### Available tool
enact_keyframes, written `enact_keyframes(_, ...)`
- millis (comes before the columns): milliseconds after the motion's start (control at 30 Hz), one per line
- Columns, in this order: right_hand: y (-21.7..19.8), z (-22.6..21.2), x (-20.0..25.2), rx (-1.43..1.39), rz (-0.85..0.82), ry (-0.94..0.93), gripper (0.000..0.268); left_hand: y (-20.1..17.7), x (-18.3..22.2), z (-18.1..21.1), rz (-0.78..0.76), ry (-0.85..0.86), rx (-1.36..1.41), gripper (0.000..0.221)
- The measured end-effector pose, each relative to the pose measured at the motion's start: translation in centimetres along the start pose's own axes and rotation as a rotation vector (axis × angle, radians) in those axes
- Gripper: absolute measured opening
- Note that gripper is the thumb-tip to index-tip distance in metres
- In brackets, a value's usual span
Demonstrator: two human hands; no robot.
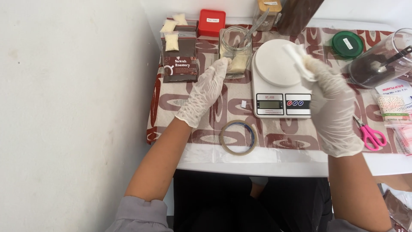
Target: The person scoops a light-colored powder from a glass jar using a metal spoon and places it into a small transparent packet. They fold the packet, seal it with clear tape, and place it into a brown paper bag labeled 'Sawah Roastery'. The person then handles a larger transparent ziplock bag.
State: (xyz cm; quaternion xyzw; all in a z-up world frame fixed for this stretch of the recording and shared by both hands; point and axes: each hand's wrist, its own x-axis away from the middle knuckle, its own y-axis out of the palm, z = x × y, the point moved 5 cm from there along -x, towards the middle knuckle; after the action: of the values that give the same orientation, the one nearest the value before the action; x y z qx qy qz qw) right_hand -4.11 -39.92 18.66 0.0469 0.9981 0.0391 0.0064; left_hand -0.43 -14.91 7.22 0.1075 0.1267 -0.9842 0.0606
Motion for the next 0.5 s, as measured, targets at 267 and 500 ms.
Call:
enact_keyframes(267, 9.3, 5.0, -1.5, 1.12, -0.477, -0.608, 0.045, -1.9, -0.6, 4.8, -0.14, -0.282, 0.087, 0.091)
enact_keyframes(500, 15.3, 13.1, -3.1, 1.345, -0.392, -0.983, 0.035, -9.6, 14.0, 15.2, 0.135, 0.324, 0.242, 0.058)
